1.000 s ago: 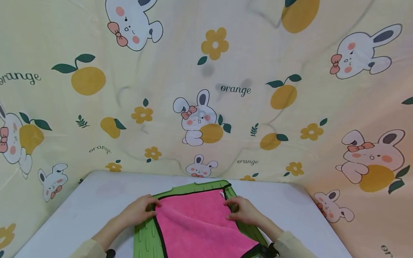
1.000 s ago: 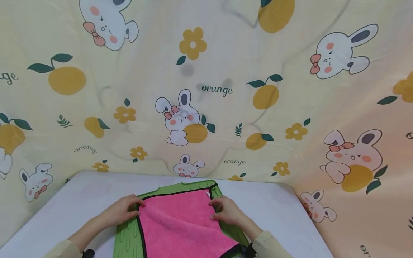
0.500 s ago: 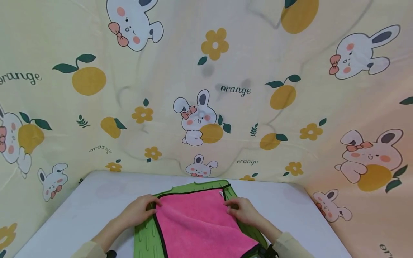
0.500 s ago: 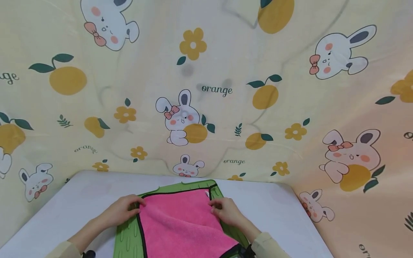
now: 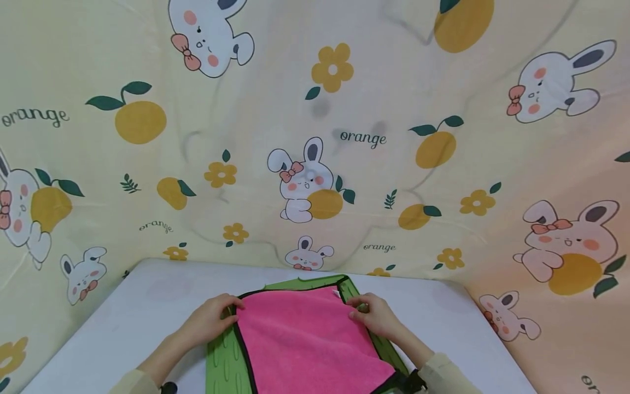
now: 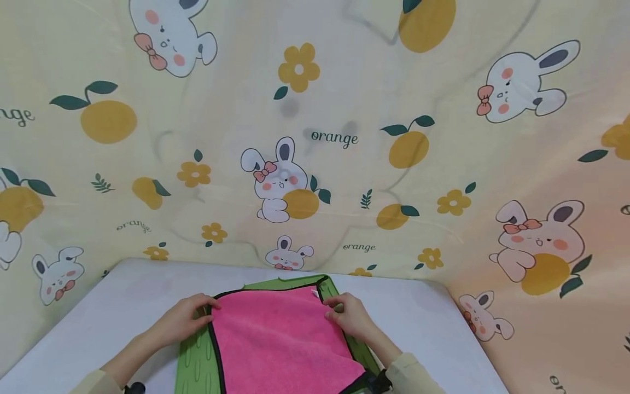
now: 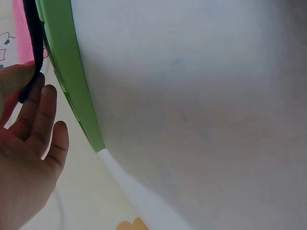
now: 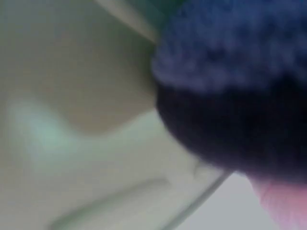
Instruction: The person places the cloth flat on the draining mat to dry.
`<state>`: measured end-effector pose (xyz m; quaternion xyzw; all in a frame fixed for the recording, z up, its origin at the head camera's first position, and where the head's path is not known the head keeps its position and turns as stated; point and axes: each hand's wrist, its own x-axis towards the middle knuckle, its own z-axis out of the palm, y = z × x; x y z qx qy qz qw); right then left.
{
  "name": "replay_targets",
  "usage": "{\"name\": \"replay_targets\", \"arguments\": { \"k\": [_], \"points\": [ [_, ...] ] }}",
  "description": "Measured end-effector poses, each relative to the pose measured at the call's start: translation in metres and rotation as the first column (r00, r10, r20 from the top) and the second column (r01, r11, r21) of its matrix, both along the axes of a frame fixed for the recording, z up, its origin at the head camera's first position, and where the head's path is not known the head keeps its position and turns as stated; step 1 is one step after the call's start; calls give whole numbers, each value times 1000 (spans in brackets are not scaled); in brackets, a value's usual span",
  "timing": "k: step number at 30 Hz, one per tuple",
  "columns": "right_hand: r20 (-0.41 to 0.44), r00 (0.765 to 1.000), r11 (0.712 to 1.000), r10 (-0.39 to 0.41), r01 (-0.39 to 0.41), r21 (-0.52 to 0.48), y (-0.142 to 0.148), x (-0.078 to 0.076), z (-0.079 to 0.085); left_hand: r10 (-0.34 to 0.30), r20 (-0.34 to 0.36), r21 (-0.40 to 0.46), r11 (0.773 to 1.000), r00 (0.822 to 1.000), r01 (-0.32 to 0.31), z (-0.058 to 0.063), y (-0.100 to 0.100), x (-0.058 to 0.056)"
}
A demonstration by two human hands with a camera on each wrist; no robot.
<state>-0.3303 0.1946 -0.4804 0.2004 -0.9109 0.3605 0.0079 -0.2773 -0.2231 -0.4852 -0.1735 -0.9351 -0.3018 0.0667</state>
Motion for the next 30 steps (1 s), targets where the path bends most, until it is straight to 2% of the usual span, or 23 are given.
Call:
{"name": "replay_targets", "arguments": {
  "k": [4, 7, 12, 16, 19, 23, 27, 30],
  "points": [
    [157, 988, 1000, -10, 10, 1, 6, -6, -2, -16, 13, 2, 1000, 1000, 16, -1, -1, -1],
    [251, 968, 999, 2, 11, -52, 9, -10, -4, -28, 18, 5, 1000, 999, 27, -2, -2, -1],
    [306, 950, 986, 68, -18, -164, 11, -15, -6, -32, 14, -7, 999, 999, 32, -3, -2, -1],
    [327, 939, 980, 111, -48, -194, 11, -16, -5, -36, 5, -15, 999, 999, 36, -4, -2, -2],
    [317, 940, 977, 127, -64, -202, 10, -18, -5, -38, 4, -16, 999, 999, 38, -4, -2, -2],
    [262, 961, 984, 90, -45, -172, 6, -19, -6, -20, 5, -25, 999, 1000, 20, -3, -1, -1],
    [135, 990, 999, 39, -36, -29, 2, -19, -10, 8, 6, -48, 999, 1000, -8, 0, 2, -2],
    [30, 999, 995, 32, -34, 94, -1, -19, -13, 32, 12, -77, 997, 999, -30, 1, 4, -3]
  ]
}}
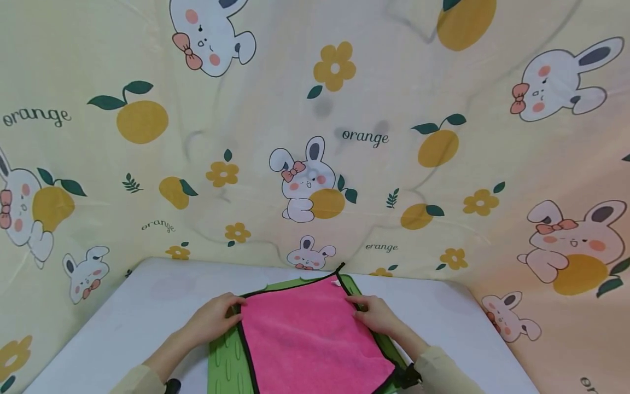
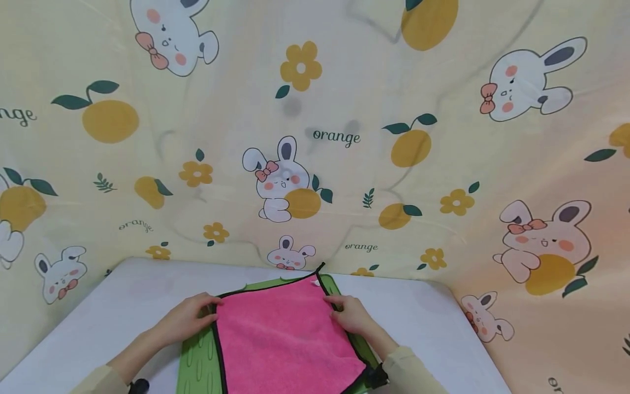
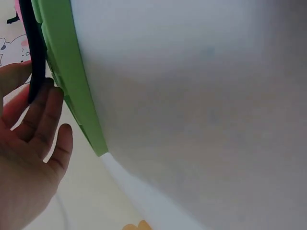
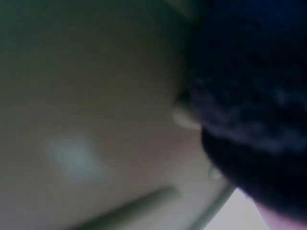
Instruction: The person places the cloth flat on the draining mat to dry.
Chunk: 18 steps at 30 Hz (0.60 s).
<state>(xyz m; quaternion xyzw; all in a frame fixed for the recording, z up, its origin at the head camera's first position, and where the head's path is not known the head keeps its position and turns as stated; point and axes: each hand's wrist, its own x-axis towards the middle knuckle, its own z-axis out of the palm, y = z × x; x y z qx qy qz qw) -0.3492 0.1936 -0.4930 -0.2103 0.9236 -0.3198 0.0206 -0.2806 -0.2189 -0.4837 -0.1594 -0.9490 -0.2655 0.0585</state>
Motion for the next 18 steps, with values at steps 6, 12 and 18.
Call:
{"name": "replay_targets", "arguments": {
  "k": [6, 12, 18],
  "points": [
    [-68, 997, 998, 28, -23, 65, -2, 2, 1, 57, -1, -65, 996, 998, -57, 0, 4, -6],
    [-65, 996, 996, 66, -62, 67, 2, 7, 5, 54, -12, -129, 990, 998, -55, -4, 4, -10],
    [-46, 996, 995, 71, -68, 66, 9, 12, 8, 66, -13, -153, 986, 998, -68, -5, 4, -12]
  ]
}}
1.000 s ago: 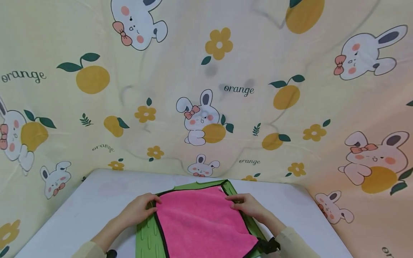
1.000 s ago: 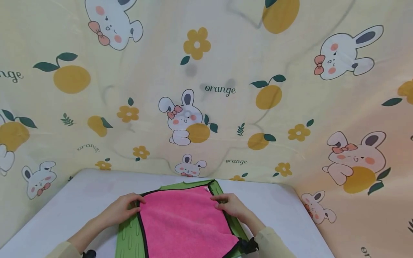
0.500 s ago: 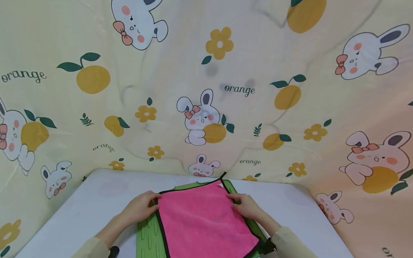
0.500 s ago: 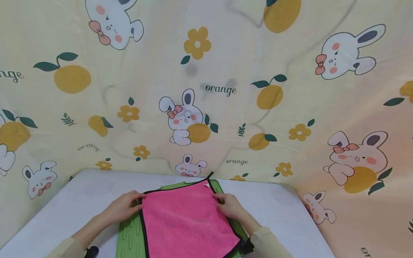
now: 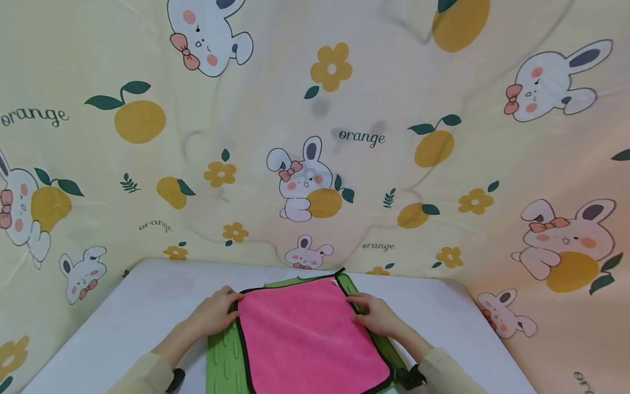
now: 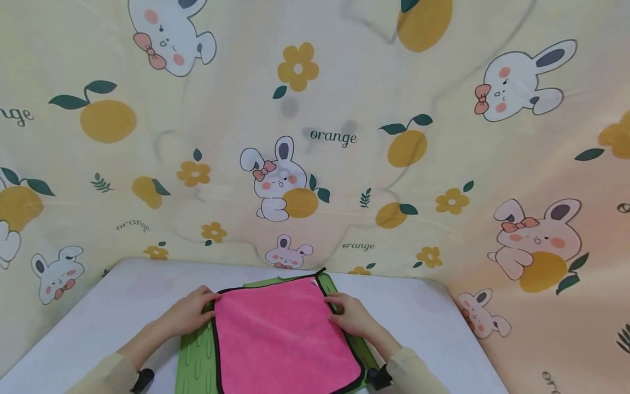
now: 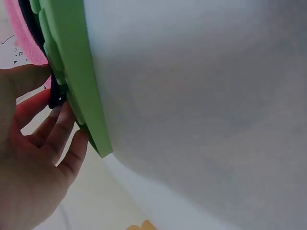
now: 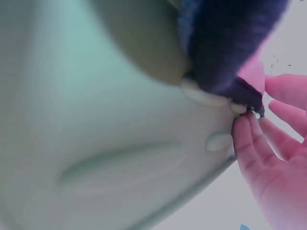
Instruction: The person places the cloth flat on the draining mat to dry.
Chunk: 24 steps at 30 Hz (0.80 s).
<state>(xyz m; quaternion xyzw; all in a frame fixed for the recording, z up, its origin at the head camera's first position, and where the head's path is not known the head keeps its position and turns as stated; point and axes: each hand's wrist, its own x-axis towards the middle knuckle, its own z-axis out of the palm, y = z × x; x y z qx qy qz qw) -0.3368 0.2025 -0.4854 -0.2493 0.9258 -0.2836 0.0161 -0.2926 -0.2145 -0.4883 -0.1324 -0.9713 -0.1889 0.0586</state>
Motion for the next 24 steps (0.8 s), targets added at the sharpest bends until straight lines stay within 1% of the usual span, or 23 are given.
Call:
{"name": "replay_targets", "arguments": {
  "k": [3, 6, 10, 13, 17, 19, 20, 22, 24],
  "points": [
    [-4, 1000, 1000, 8, -8, -26, 5, 3, 2, 0, -19, 7, 1000, 1000, 0, 1, -1, 1],
    [-17, 999, 997, 36, -37, -63, 9, 9, 6, -16, -58, 14, 1000, 998, 17, 2, -1, 6],
    [-2, 998, 991, 60, -60, -123, 15, 20, 12, -83, -125, 39, 995, 989, 88, 7, 4, 19],
    [22, 998, 987, 53, -49, -154, 20, 32, 18, -152, -170, 38, 986, 974, 161, 11, 11, 33],
    [11, 998, 985, 64, -61, -164, 26, 50, 22, -259, -200, -4, 965, 945, 264, 13, 22, 52],
    [9, 997, 984, 82, -79, -161, 29, 59, 23, -326, -199, -8, 943, 924, 331, 12, 27, 62],
    [16, 996, 984, 89, -85, -159, 31, 63, 24, -364, -195, -4, 929, 911, 371, 12, 29, 66],
    [57, 994, 985, 93, -83, -152, 35, 71, 24, -437, -178, 17, 895, 882, 446, 10, 34, 76],
    [99, 991, 987, 92, -78, -139, 39, 77, 23, -506, -166, 42, 854, 846, 519, 9, 37, 84]
  ]
}}
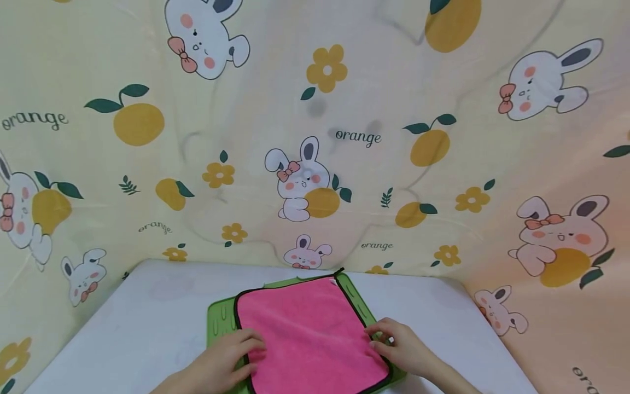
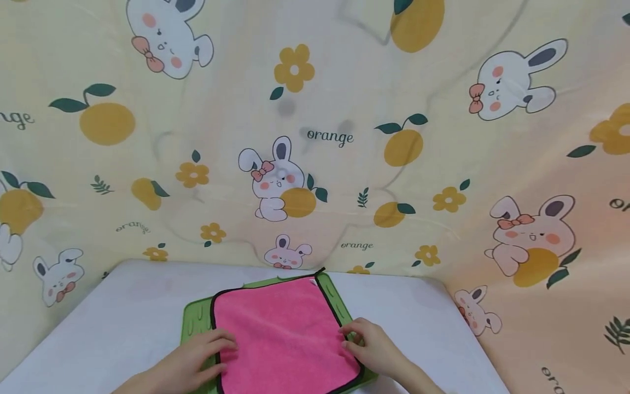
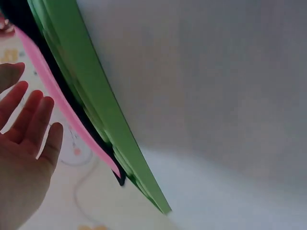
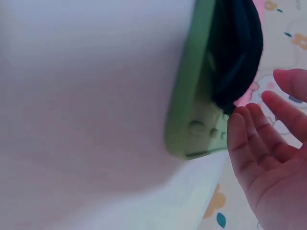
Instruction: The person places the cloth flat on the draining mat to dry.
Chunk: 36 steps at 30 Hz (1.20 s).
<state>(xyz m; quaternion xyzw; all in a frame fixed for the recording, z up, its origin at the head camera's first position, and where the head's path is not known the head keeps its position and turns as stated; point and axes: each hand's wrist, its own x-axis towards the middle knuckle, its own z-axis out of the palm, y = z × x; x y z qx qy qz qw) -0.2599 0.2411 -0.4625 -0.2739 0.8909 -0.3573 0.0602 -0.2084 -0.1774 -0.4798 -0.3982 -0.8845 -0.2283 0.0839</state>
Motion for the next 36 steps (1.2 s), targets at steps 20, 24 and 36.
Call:
{"name": "replay_targets", "arguments": {
  "k": [20, 24, 36],
  "points": [
    [138, 990, 996, -16, 3, 92, 19, 27, -17, -339, -234, 118, 920, 911, 373, -33, 26, 27],
    [154, 988, 998, -18, 9, 58, 19, 28, -17, -350, -242, 84, 922, 905, 379, -32, 27, 29],
    [68, 998, 999, -13, 11, 37, 24, 28, -16, -244, 111, 166, 960, 963, 224, -32, 31, 39]
  ]
}}
